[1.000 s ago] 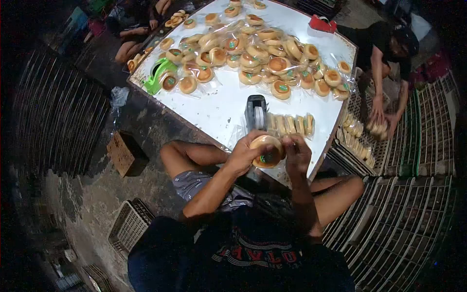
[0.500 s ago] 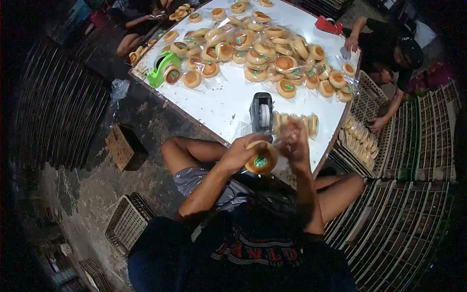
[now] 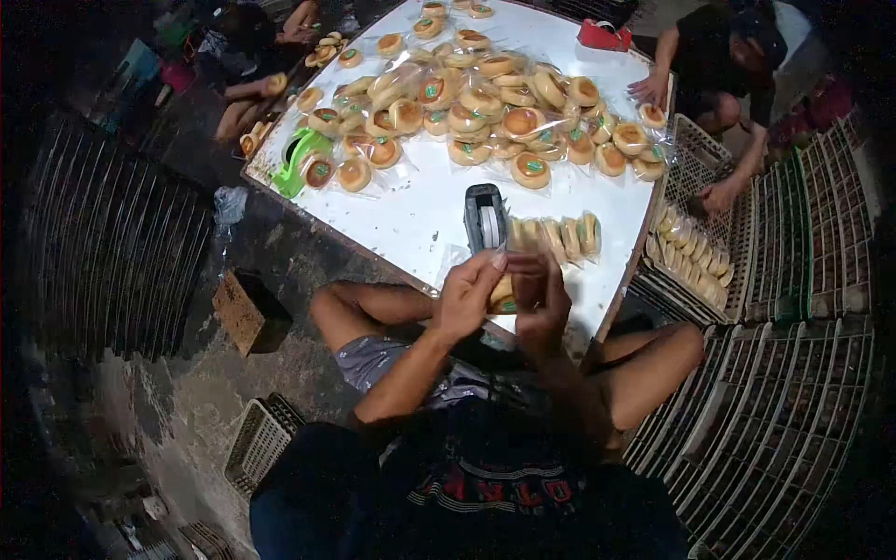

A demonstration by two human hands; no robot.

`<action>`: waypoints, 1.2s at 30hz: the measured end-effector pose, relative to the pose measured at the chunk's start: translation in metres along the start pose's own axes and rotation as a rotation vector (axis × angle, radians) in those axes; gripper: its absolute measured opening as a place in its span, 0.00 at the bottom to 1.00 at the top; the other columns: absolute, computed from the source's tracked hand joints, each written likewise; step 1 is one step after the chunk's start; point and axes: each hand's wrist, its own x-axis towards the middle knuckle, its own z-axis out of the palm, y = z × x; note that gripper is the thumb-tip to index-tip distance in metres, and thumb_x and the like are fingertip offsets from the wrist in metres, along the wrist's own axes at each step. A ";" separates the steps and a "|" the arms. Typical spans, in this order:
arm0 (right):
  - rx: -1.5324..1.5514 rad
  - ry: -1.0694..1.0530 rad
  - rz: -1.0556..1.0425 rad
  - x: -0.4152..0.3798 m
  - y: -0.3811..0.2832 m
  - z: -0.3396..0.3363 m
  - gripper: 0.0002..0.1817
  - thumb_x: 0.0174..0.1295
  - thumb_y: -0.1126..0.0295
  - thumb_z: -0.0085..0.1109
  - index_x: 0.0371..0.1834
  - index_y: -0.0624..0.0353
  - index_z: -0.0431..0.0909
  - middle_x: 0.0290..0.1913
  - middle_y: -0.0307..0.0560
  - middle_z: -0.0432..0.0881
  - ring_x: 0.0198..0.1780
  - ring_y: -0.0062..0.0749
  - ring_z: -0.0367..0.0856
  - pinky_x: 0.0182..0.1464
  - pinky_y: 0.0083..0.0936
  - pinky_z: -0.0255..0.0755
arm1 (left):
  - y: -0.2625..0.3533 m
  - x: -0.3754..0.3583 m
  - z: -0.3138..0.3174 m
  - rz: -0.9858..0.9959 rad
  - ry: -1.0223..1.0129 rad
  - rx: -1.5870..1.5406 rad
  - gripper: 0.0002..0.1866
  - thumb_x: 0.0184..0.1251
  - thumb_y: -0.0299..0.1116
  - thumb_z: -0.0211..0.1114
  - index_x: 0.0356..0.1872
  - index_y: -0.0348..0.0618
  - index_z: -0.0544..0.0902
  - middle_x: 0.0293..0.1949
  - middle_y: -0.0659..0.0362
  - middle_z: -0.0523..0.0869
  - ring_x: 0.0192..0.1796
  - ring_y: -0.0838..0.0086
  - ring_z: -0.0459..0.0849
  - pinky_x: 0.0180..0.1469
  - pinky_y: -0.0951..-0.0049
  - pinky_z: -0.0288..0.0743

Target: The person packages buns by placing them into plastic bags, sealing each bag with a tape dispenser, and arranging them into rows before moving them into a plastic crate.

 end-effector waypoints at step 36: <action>0.694 -0.310 0.393 -0.033 0.044 0.021 0.28 0.64 0.67 0.63 0.64 0.57 0.61 0.53 0.44 0.74 0.52 0.24 0.73 0.54 0.25 0.69 | -0.032 -0.028 0.014 0.003 0.440 -0.241 0.21 0.62 0.23 0.58 0.57 0.39 0.69 0.54 0.54 0.74 0.49 0.68 0.77 0.54 0.70 0.72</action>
